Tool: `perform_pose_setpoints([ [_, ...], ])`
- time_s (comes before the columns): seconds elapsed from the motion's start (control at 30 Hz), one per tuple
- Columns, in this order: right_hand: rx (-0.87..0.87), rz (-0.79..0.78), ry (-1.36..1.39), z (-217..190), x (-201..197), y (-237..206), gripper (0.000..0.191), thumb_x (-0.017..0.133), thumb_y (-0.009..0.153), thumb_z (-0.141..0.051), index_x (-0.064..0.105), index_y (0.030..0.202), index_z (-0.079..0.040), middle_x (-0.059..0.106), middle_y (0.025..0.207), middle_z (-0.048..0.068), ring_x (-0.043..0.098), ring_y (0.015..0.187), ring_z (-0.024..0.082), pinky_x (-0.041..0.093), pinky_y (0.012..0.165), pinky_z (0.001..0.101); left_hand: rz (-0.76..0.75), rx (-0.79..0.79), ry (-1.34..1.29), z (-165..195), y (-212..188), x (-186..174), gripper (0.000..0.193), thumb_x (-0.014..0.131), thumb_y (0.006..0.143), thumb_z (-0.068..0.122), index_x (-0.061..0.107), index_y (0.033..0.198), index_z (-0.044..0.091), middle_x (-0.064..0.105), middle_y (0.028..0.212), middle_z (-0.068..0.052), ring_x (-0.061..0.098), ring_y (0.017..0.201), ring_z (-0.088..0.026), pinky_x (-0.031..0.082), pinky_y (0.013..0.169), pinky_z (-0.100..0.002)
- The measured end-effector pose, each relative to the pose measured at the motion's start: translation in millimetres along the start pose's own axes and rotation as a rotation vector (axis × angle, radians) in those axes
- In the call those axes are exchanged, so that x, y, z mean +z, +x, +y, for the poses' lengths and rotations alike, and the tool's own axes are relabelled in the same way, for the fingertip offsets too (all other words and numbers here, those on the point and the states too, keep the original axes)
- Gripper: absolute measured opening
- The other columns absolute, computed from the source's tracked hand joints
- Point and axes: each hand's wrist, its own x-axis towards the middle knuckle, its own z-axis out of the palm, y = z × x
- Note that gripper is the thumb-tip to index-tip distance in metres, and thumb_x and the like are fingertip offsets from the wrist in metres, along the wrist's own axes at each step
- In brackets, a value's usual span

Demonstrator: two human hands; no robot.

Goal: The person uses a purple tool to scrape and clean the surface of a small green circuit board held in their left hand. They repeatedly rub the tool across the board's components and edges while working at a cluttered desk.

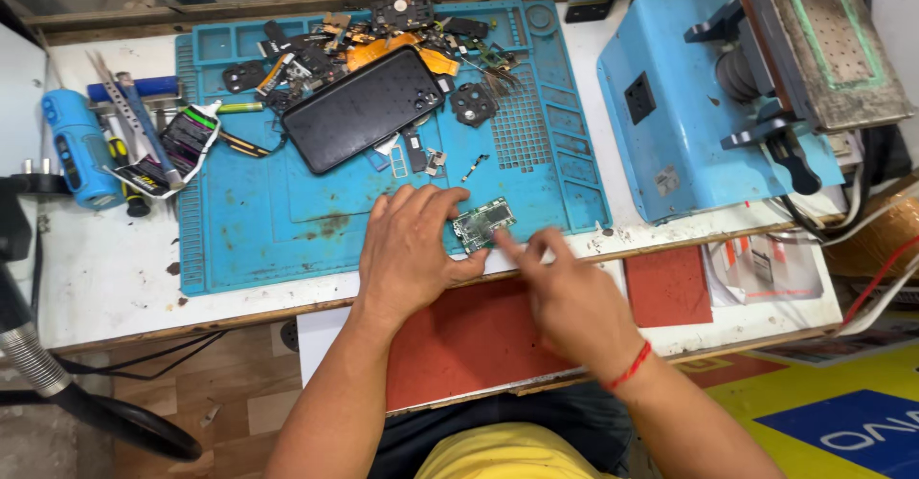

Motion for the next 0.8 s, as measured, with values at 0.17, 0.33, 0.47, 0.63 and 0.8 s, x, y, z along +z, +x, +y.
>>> perform_pose_setpoints([
  [0.17, 0.069, 0.084, 0.046, -5.2, 0.1, 0.6, 0.048, 0.061, 0.093, -0.007, 0.064, 0.138, -0.023, 0.062, 0.103, 0.007, 0.063, 0.056, 0.034, 0.051, 0.047, 0.0459, -0.004, -0.004, -0.013, -1.1, -0.2, 0.4, 0.063, 0.09, 0.061, 0.036, 0.071, 0.115, 0.01, 0.07, 0.094, -0.001, 0.062, 0.094, -0.025, 0.044, 0.087, -0.043],
  [0.33, -0.001, 0.001, 0.01, 0.9, 0.5, 0.2, 0.057, 0.06, 0.086, -0.004, 0.063, 0.14, -0.024, 0.061, 0.105, 0.007, 0.063, 0.058, 0.033, 0.053, 0.052, 0.0459, 0.003, 0.021, -0.007, 0.0, -0.8, -1.6, 0.063, 0.089, 0.061, 0.033, 0.071, 0.116, 0.01, 0.07, 0.096, -0.001, 0.062, 0.095, -0.025, 0.044, 0.087, -0.042],
  [0.47, -0.073, -0.047, 0.057, 5.9, -1.4, -0.6, 0.066, 0.06, 0.079, -0.001, 0.062, 0.141, -0.023, 0.06, 0.104, 0.007, 0.064, 0.063, 0.036, 0.053, 0.053, 0.0476, 0.033, 0.042, -0.013, -1.9, -1.3, -0.7, 0.064, 0.09, 0.059, 0.034, 0.071, 0.115, 0.009, 0.07, 0.096, -0.001, 0.061, 0.094, -0.025, 0.043, 0.086, -0.043],
  [0.63, 0.012, -0.007, 0.038, 2.1, 0.9, -4.1, 0.061, 0.061, 0.085, -0.001, 0.062, 0.142, -0.023, 0.061, 0.107, 0.007, 0.064, 0.064, 0.035, 0.052, 0.054, 0.0477, 0.04, 0.047, -0.02, -5.7, -7.0, 3.4, 0.061, 0.09, 0.064, 0.036, 0.07, 0.116, 0.009, 0.068, 0.097, -0.001, 0.06, 0.095, -0.025, 0.043, 0.087, -0.044],
  [0.8, -0.008, -0.025, 0.033, 0.0, 2.1, -4.0, 0.06, 0.06, 0.085, -0.002, 0.063, 0.14, -0.023, 0.061, 0.106, 0.009, 0.064, 0.063, 0.036, 0.052, 0.054, 0.0478, 0.085, 0.083, -0.013, -5.5, -6.4, 3.2, 0.058, 0.088, 0.067, 0.035, 0.07, 0.116, 0.009, 0.068, 0.099, -0.002, 0.059, 0.099, -0.026, 0.043, 0.091, -0.044],
])
